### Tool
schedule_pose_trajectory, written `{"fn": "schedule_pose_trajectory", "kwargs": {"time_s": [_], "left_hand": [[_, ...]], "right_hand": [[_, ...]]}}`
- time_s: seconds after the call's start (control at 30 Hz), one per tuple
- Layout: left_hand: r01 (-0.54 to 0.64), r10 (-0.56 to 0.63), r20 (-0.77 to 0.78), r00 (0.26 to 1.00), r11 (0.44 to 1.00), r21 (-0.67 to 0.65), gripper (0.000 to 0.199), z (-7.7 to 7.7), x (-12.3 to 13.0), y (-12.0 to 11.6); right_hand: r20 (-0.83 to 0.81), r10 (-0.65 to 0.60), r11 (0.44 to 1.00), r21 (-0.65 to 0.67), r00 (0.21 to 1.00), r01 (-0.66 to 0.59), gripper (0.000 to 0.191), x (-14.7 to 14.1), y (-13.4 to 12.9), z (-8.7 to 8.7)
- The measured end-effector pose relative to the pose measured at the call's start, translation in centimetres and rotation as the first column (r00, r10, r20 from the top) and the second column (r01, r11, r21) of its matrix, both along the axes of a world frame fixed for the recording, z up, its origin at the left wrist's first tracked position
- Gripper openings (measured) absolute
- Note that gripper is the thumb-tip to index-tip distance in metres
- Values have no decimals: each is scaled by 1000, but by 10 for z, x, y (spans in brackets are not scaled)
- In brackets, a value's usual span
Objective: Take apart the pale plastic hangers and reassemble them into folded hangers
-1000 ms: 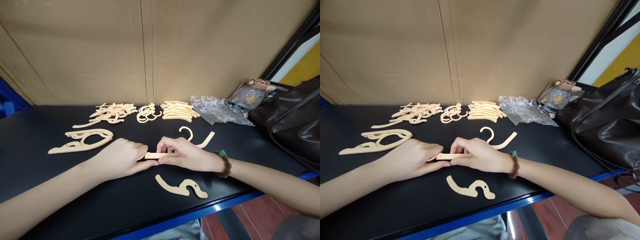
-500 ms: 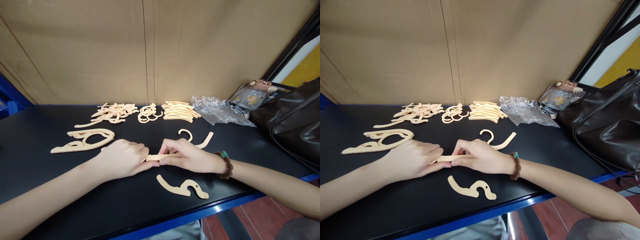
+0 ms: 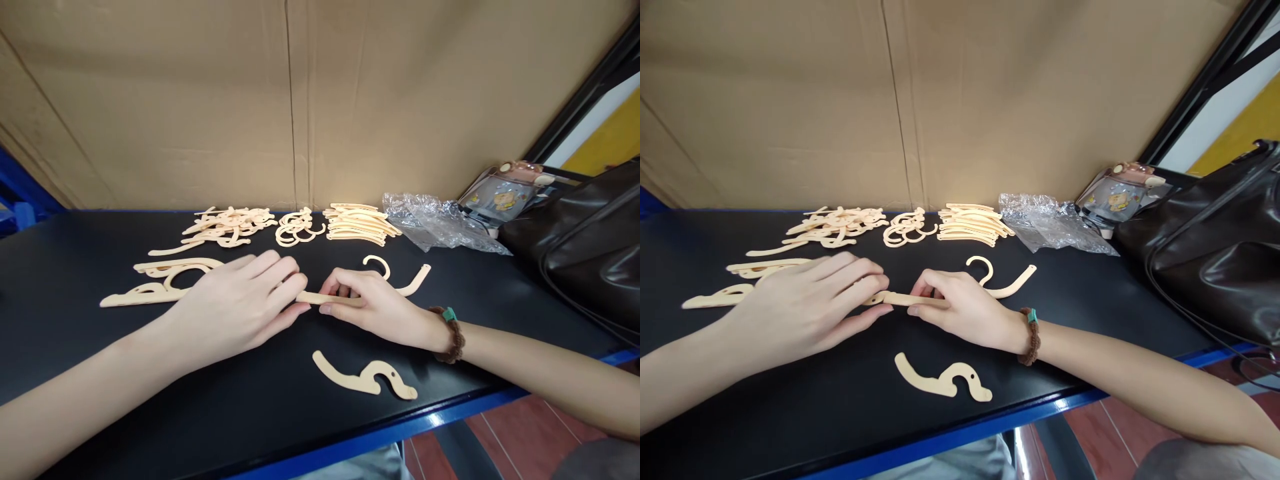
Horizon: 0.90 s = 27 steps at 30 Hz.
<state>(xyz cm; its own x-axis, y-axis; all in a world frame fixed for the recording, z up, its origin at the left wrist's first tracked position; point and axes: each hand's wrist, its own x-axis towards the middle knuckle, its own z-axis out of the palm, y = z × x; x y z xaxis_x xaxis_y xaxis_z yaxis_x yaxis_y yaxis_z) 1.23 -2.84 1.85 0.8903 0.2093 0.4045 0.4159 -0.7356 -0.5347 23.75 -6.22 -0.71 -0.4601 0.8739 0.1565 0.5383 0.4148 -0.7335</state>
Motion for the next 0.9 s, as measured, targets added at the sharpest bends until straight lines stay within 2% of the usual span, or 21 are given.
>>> {"fn": "schedule_pose_trajectory", "kwargs": {"time_s": [0.1, 0.2, 0.3, 0.4, 0.6, 0.7, 0.9], "left_hand": [[-16, 14, -28, 999, 997, -76, 27, -6, 0, -4], [-90, 84, -45, 995, 983, -160, 25, -13, -1, -3], [-200, 194, -52, 980, 964, -174, 27, -16, -1, 0], [-263, 255, -65, 965, 945, -192, 27, -17, -2, 5], [-219, 200, -92, 976, 925, -309, 38, -23, -4, 13], [-198, 177, -89, 980, 913, -357, 43, -25, -4, 14], [-201, 188, -73, 979, 885, -419, 53, -23, -3, 10]], "right_hand": [[64, -55, 997, 52, 996, 52, 12, 0, 2, 0], [101, -81, 988, 138, 992, 66, 13, 1, 4, -2], [120, -86, 980, 187, 989, 62, 13, 2, 6, -5], [126, -69, 977, 210, 990, 41, 13, 3, 7, -7], [217, -43, 974, 226, 975, -7, 13, 2, 6, -5], [205, -35, 973, 232, 978, -14, 19, 2, 5, -3], [181, -106, 953, 300, 978, 48, 29, 3, 5, -4]]}}
